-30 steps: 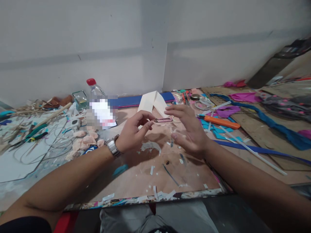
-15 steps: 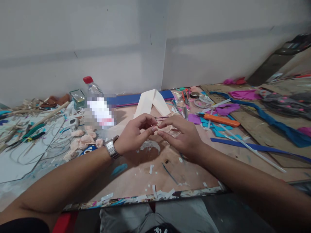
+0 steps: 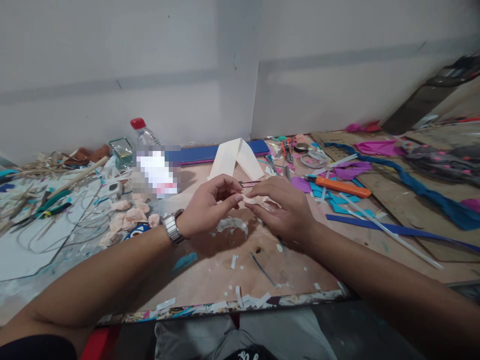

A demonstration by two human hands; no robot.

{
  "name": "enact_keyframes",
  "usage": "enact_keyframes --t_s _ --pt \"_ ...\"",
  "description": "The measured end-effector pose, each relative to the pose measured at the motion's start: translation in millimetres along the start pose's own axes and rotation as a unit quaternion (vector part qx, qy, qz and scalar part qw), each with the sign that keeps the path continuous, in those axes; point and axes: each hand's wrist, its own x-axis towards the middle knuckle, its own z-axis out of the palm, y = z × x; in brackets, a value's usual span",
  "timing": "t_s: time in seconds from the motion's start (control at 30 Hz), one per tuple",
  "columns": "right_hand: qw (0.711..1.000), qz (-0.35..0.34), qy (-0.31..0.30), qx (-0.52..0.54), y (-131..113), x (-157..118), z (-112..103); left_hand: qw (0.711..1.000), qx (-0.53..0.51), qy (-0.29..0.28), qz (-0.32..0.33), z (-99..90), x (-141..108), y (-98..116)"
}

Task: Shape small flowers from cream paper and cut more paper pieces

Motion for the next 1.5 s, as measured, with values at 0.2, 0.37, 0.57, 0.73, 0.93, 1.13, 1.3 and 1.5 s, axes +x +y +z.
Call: enact_keyframes --t_s 0.2,0.37,0.57,0.73,0.93,1.13,1.3,1.5 --pt "1.000 -0.004 0.014 0.000 2.1 -0.5 0.9 1.000 -0.015 0.013 -0.009 0.9 0.9 -0.3" --pt "1.000 -0.009 0.011 -0.012 1.9 0.7 -0.7 0.999 -0.041 0.013 -0.025 0.1 2.3 1.6" --pt "1.000 -0.015 -0.013 -0.009 2.8 2.6 -1.4 0.990 -0.088 -0.039 -0.100 -4.4 4.4 1.3" --pt "0.999 -0.029 -0.016 0.008 3.0 2.5 0.7 0.978 -0.134 -0.060 -0.146 -6.6 5.8 -1.4" --pt "1.000 0.008 -0.002 0.026 2.6 2.1 0.5 0.976 -0.135 -0.051 -0.162 -6.0 4.3 -1.1" --pt "0.998 0.034 -0.019 0.045 1.8 1.2 1.5 0.989 -0.107 -0.021 -0.103 0.3 0.5 2.3" --pt "0.998 0.035 -0.015 0.052 0.2 0.1 1.8 0.990 -0.099 -0.007 -0.103 -1.7 1.9 4.4" --pt "0.999 0.021 -0.006 0.042 0.1 -0.3 1.7 0.989 -0.097 -0.008 -0.114 -4.3 3.9 3.7"
